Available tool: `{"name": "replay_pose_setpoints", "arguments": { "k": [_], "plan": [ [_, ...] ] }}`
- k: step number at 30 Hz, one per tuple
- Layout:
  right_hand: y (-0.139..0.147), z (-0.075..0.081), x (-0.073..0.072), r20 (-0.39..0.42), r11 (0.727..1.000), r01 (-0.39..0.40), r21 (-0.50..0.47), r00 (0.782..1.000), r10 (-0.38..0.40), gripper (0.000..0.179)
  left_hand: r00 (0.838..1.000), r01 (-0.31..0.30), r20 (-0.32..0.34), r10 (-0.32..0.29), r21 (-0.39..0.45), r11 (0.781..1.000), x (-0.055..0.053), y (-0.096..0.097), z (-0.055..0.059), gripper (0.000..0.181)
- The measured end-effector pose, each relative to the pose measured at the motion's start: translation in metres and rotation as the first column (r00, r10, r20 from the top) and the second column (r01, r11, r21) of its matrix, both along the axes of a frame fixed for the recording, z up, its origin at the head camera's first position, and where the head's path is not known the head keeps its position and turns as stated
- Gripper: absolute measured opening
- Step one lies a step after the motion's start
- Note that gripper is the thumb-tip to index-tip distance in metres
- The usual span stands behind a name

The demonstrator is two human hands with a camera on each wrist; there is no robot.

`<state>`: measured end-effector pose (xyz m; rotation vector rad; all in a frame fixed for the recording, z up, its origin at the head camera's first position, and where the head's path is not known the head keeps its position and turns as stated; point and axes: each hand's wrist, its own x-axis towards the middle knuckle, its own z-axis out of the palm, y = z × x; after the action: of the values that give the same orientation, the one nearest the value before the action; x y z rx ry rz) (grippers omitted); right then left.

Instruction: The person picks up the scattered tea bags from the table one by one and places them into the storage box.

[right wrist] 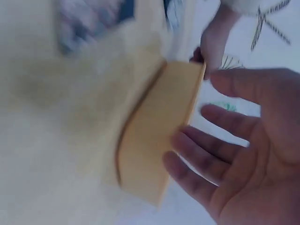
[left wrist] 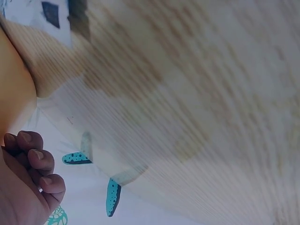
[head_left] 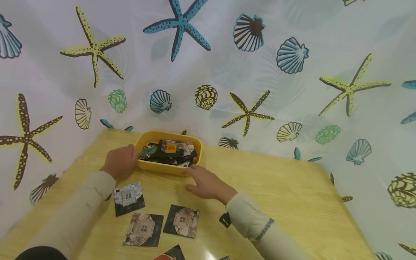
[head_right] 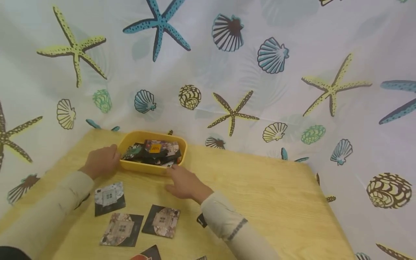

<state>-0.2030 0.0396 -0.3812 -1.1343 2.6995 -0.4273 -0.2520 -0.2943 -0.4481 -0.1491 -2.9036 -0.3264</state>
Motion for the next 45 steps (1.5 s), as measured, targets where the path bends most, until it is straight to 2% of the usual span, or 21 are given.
{"name": "replay_pose_setpoints", "arguments": {
  "k": [4,7,11,15,18,21,24,26,27,29,31,34,35,37,39,40,42,44,45],
  "plan": [
    [0.024,-0.011,0.028,0.036,0.997,-0.062,0.055,0.998,0.06,0.046,1.0,0.006,0.006,-0.006,0.005,1.0,-0.004,-0.003,0.009,0.029],
    [0.033,-0.027,0.041,0.082,0.999,-0.039,0.038,0.996,0.036,0.055,1.0,0.014,0.009,-0.014,0.01,1.0,-0.006,-0.004,0.01,0.029],
    [0.03,-0.05,0.049,0.147,1.0,0.013,-0.015,0.989,-0.011,0.074,1.0,0.01,0.027,-0.01,0.02,1.0,-0.003,-0.002,0.01,0.029],
    [0.021,-0.064,0.057,0.07,1.0,0.007,0.016,0.997,-0.008,0.085,0.999,0.008,0.046,-0.009,0.032,0.999,0.004,0.002,0.008,0.029],
    [0.014,-0.063,0.059,0.023,0.999,-0.01,0.046,1.0,0.009,0.082,0.999,0.002,0.034,-0.003,0.034,0.999,0.007,0.003,0.006,0.028],
    [0.013,-0.055,0.057,0.156,1.0,-0.017,-0.02,0.988,0.02,0.069,1.0,0.0,0.028,-0.002,0.039,0.999,0.009,0.005,0.004,0.027],
    [0.016,-0.041,0.048,0.293,0.986,-0.012,-0.166,0.954,0.061,0.054,1.0,0.011,0.02,-0.012,0.044,0.999,0.008,0.006,0.002,0.026],
    [0.017,-0.028,0.038,0.322,0.958,0.02,-0.287,0.944,0.076,0.04,1.0,0.015,0.008,-0.015,0.036,0.999,0.006,0.006,0.001,0.027],
    [0.017,-0.02,0.032,0.308,0.938,0.038,-0.344,0.948,0.074,0.032,1.0,0.012,-0.001,-0.012,0.033,0.999,0.005,0.005,0.0,0.027],
    [0.013,-0.005,0.017,0.282,0.885,0.107,-0.453,0.959,0.028,0.02,1.0,0.0,-0.014,0.0,0.033,0.999,0.003,0.004,0.0,0.027],
    [0.005,0.01,0.0,0.271,0.818,0.196,-0.54,0.961,-0.051,0.015,1.0,-0.006,-0.019,0.007,0.033,0.999,0.003,0.003,0.0,0.027],
    [-0.011,0.023,-0.025,0.287,0.727,0.316,-0.609,0.943,-0.17,0.019,1.0,0.006,-0.006,-0.005,0.052,0.999,0.004,0.0,0.002,0.027],
    [-0.017,0.024,-0.032,0.296,0.707,0.351,-0.614,0.933,-0.205,0.021,1.0,0.014,-0.001,-0.014,0.056,0.998,0.004,0.0,0.002,0.027],
    [-0.029,0.023,-0.045,0.323,0.692,0.404,-0.598,0.912,-0.254,0.024,1.0,0.024,-0.003,-0.024,0.058,0.998,0.005,0.0,0.0,0.026],
    [-0.04,0.015,-0.055,0.337,0.705,0.434,-0.562,0.898,-0.284,0.026,1.0,0.024,-0.007,-0.024,0.059,0.998,0.006,0.0,-0.001,0.026],
    [-0.046,0.011,-0.06,0.331,0.723,0.435,-0.536,0.897,-0.294,0.027,1.0,0.019,-0.01,-0.019,0.057,0.998,0.005,0.0,-0.001,0.026],
    [-0.054,0.001,-0.067,0.245,0.797,0.386,-0.466,0.921,-0.302,0.029,1.0,0.01,-0.006,-0.01,0.047,0.999,0.004,0.0,-0.002,0.025],
    [-0.059,-0.007,-0.072,0.09,0.879,0.309,-0.364,0.951,-0.297,0.031,1.0,0.006,0.002,-0.006,0.044,0.999,0.002,-0.001,-0.001,0.026],
    [-0.061,-0.011,-0.074,-0.001,0.919,0.258,-0.299,0.963,-0.27,0.031,1.0,0.005,0.005,-0.005,0.042,0.999,0.0,-0.001,0.0,0.026]
  ]
}}
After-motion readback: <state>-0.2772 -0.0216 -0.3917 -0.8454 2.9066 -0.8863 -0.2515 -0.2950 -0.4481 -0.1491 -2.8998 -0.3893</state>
